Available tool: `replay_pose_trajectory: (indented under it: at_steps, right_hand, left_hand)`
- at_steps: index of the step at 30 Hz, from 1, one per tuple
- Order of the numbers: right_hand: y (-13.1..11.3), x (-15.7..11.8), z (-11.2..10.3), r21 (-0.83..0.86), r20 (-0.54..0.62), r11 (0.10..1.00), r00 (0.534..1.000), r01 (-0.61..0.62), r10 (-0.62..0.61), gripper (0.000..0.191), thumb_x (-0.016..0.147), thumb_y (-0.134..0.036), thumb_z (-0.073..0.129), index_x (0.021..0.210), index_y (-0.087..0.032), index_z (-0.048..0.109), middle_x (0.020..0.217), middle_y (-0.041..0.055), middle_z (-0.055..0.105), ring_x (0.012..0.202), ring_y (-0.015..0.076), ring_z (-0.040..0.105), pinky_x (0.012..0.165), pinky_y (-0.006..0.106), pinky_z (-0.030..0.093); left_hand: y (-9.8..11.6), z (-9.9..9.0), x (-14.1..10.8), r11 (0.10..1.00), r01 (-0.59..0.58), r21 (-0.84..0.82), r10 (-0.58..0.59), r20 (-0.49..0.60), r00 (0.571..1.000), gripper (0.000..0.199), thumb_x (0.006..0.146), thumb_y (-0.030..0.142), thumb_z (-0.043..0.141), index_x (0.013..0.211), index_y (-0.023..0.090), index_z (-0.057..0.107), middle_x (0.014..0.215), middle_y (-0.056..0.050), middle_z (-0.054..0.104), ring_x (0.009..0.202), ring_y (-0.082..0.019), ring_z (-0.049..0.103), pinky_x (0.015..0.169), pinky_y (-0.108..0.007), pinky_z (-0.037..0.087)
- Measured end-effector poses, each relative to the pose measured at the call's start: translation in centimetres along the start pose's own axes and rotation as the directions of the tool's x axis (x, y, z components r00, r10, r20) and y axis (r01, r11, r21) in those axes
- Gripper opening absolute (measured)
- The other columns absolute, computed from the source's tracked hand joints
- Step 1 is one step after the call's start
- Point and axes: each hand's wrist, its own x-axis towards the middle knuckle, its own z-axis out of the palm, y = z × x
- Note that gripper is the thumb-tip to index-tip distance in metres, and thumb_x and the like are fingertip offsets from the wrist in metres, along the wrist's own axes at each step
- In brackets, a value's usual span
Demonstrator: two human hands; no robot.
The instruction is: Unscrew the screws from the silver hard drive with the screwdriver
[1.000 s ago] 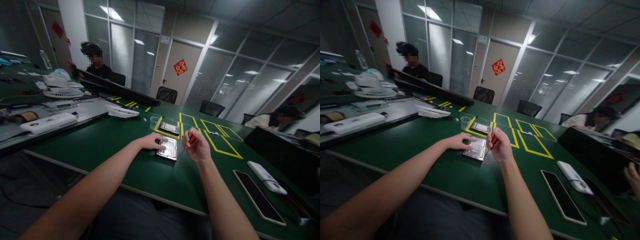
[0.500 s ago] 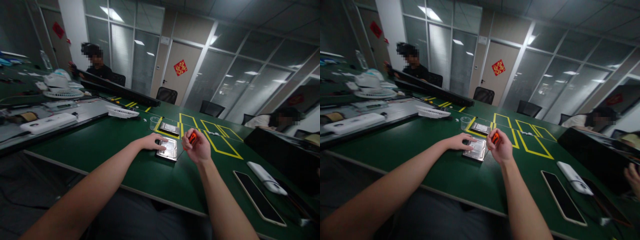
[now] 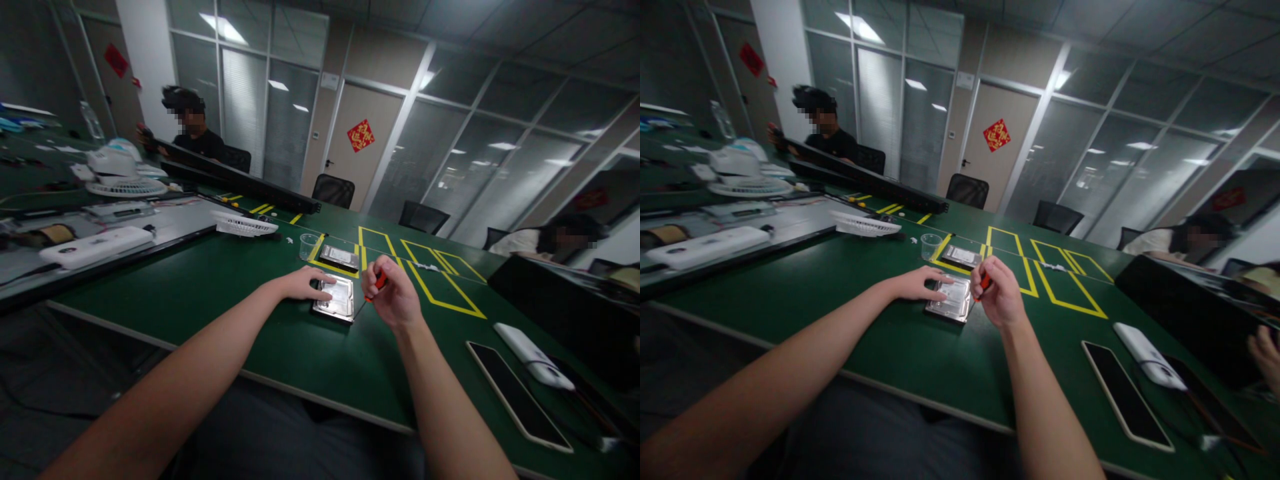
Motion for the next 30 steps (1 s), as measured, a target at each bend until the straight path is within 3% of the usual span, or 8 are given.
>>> replay_pose_trajectory:
  at_steps: [12,18,30]
  right_hand:
    - [0.1,0.07,-0.34,0.059,0.024,0.997,0.999,-0.042,0.041,0.018,0.093,-0.034,0.056,0.08,-0.022,0.053,0.064,-0.0027,0.055,0.043,0.0065,0.031,0.045,0.021,0.026]
    - [0.15,0.43,-0.67,0.112,0.004,0.991,0.997,-0.073,0.073,0.04,0.098,-0.05,0.041,0.08,-0.021,0.062,0.063,0.0009,0.055,0.044,0.0077,0.034,0.045,0.021,0.027]
    - [0.26,0.4,-0.35,0.106,-0.001,0.993,0.999,-0.048,0.048,0.032,0.097,-0.038,0.05,0.074,-0.019,0.06,0.061,0.0001,0.051,0.048,0.0094,0.039,0.047,0.022,0.032]
  left_hand:
    - [-0.81,0.41,0.48,0.999,-0.039,0.019,0.04,-0.02,0.999,0.072,0.08,0.072,0.066,0.143,0.037,0.057,0.153,-0.008,0.047,0.143,-0.035,0.038,0.119,-0.046,0.028]
    - [-0.67,0.3,0.43,1.0,-0.019,0.023,0.019,-0.008,1.0,0.074,0.08,0.073,0.065,0.144,0.037,0.056,0.155,-0.007,0.045,0.144,-0.036,0.036,0.119,-0.047,0.028]
    - [-0.5,0.18,0.3,1.0,0.004,0.018,-0.004,0.005,1.0,0.076,0.079,0.075,0.065,0.144,0.037,0.055,0.157,-0.007,0.043,0.146,-0.036,0.034,0.119,-0.048,0.027]
